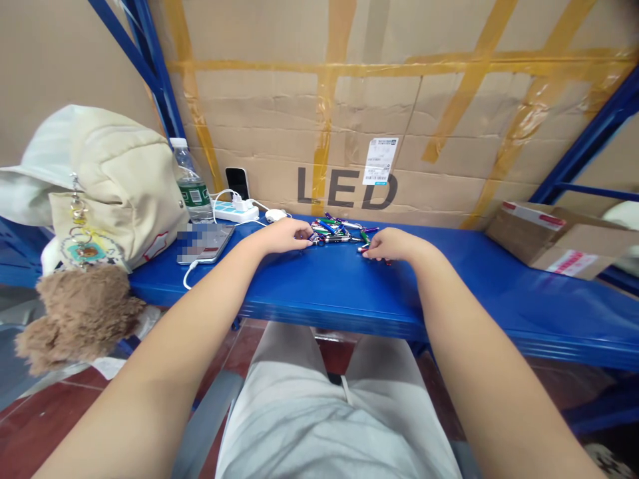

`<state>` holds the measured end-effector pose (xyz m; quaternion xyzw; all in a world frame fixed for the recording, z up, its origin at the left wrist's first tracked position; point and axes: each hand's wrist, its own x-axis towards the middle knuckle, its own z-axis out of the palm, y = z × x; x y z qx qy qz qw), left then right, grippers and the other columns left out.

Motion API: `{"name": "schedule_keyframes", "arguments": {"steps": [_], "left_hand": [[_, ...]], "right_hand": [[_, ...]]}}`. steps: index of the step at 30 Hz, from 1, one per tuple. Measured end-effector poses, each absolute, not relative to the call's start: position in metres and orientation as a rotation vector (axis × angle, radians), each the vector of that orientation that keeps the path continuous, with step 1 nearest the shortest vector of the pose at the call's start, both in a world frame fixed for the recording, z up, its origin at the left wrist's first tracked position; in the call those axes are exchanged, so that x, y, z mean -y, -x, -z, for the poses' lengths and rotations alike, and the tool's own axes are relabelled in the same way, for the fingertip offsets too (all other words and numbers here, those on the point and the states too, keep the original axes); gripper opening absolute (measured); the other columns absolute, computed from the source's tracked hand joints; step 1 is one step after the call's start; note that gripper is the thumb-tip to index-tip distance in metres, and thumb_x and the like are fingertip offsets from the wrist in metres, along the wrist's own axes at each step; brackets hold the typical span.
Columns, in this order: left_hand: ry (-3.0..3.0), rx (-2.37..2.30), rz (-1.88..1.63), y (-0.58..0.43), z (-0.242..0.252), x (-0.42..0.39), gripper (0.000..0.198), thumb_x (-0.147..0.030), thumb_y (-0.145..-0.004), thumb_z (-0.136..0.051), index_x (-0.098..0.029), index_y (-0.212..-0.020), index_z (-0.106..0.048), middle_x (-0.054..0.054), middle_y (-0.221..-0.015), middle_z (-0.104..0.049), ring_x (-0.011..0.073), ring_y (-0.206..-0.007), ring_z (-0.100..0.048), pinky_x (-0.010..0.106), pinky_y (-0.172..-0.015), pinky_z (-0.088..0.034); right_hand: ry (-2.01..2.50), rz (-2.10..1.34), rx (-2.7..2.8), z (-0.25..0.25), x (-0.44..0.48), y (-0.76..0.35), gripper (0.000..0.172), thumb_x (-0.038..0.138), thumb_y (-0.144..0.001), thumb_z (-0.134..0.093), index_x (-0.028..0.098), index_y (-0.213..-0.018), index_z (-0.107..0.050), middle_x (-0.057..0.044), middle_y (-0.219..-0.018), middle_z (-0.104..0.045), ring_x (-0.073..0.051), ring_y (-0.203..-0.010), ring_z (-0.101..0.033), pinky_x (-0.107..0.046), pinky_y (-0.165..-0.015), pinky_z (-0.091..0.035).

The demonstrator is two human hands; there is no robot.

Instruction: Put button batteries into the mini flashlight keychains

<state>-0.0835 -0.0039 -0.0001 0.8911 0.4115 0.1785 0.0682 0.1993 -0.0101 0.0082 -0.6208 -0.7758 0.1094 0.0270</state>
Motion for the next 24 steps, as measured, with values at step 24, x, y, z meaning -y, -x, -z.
{"name": "schedule_keyframes", "arguments": {"steps": [24], "left_hand": [[-2.728,-1.072,-0.576,0.077,0.007,0.002,0.025,-0.029,-0.078,-0.055,-0.016,-0.095,-0.068,0.004,-0.085,-0.067,0.0151,-0.072,-0.058,0.026,-0.066,-0.043]], "right_hand": [[0.926,-0.685,2.046,0.023,0.008,-0.141,0.019,0.005,-0.072,-0.056,0.018,-0.085,-0.062,-0.005,-0.088,-0.070,-0.016,-0.083,-0.067,-0.035,-0.083,-0.055]]}}
